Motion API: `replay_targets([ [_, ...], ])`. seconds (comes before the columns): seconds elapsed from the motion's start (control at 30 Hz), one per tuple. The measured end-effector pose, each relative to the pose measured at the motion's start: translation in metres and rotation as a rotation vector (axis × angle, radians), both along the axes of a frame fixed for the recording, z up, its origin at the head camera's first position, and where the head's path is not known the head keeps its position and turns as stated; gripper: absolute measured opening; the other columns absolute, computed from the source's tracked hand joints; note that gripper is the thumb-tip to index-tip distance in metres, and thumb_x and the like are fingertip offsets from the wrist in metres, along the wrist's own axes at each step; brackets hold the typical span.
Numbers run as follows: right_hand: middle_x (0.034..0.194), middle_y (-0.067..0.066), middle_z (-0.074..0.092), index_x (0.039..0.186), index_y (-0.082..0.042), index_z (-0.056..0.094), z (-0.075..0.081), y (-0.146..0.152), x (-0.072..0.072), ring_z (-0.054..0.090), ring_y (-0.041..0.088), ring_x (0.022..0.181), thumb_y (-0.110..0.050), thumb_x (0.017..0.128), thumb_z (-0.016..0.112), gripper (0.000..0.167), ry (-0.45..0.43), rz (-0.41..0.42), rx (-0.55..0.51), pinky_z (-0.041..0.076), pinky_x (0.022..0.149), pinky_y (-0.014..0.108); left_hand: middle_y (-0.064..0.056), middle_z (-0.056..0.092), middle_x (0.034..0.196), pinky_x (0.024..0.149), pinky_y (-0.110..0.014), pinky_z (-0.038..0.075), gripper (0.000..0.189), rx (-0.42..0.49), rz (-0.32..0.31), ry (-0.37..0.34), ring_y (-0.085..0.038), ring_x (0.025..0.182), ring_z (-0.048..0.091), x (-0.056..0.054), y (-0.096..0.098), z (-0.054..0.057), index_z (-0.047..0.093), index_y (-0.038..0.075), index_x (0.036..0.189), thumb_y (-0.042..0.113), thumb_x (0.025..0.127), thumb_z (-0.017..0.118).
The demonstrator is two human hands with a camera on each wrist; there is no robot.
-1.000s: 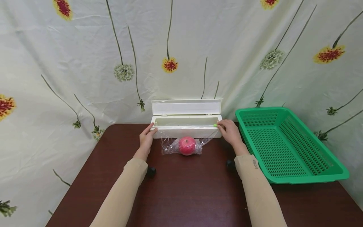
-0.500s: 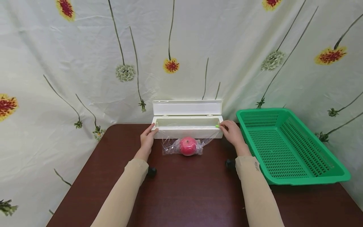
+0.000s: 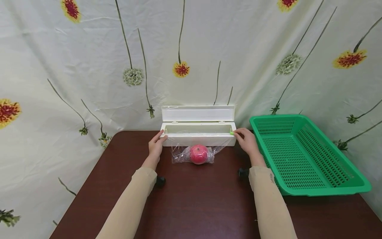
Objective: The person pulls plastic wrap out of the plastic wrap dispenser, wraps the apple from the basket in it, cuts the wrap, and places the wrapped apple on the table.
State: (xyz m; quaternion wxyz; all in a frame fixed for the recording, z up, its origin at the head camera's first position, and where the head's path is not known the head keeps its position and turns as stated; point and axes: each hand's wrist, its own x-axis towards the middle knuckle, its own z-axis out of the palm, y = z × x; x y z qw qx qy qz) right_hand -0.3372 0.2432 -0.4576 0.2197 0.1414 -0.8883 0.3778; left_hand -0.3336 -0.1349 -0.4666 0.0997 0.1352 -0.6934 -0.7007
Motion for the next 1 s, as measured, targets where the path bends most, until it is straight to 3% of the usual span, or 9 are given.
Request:
replay_targets([
  [0.2, 0.11, 0.023, 0.058, 0.107, 0.006, 0.064, -0.005, 0.002, 0.002, 0.053, 0.038, 0.102, -0.014, 0.093, 0.06, 0.025, -0.066, -0.024, -0.135, 0.045, 0.086, 0.051, -0.005, 0.038, 0.146, 0.108, -0.035, 0.029, 0.045, -0.001, -0.023, -0.007, -0.021, 0.136, 0.029, -0.001, -0.001, -0.001, 0.056, 0.02, 0.132, 0.023, 0.089, 0.065],
  [0.57, 0.116, 0.022, 0.055, 0.112, 0.005, 0.062, -0.008, -0.001, 0.003, 0.051, 0.036, 0.105, -0.02, 0.095, 0.057, 0.03, -0.149, -0.046, -0.26, 0.044, 0.087, 0.048, -0.004, 0.036, 0.147, 0.108, -0.036, 0.029, 0.045, 0.006, -0.033, -0.012, -0.021, 0.137, 0.027, 0.0, -0.001, 0.001, 0.054, 0.021, 0.134, 0.024, 0.09, 0.063],
  [0.83, 0.121, 0.02, 0.052, 0.12, 0.006, 0.058, -0.01, -0.01, 0.005, 0.054, 0.029, 0.103, -0.022, 0.097, 0.054, 0.036, -0.239, -0.11, -0.404, 0.049, 0.083, 0.026, -0.005, 0.036, 0.147, 0.109, -0.038, 0.028, 0.047, 0.05, -0.036, -0.018, -0.023, 0.135, 0.03, 0.0, 0.002, 0.003, 0.051, 0.019, 0.136, 0.022, 0.091, 0.063],
  [1.0, 0.129, 0.02, 0.049, 0.128, 0.002, 0.052, -0.011, -0.016, 0.009, 0.054, 0.032, 0.108, -0.028, 0.098, 0.05, 0.043, -0.327, -0.094, -0.513, 0.049, 0.09, 0.038, -0.003, 0.031, 0.15, 0.111, -0.039, 0.023, 0.052, 0.065, -0.056, -0.043, -0.022, 0.138, 0.024, 0.001, 0.001, 0.005, 0.045, 0.02, 0.141, 0.025, 0.092, 0.062],
])
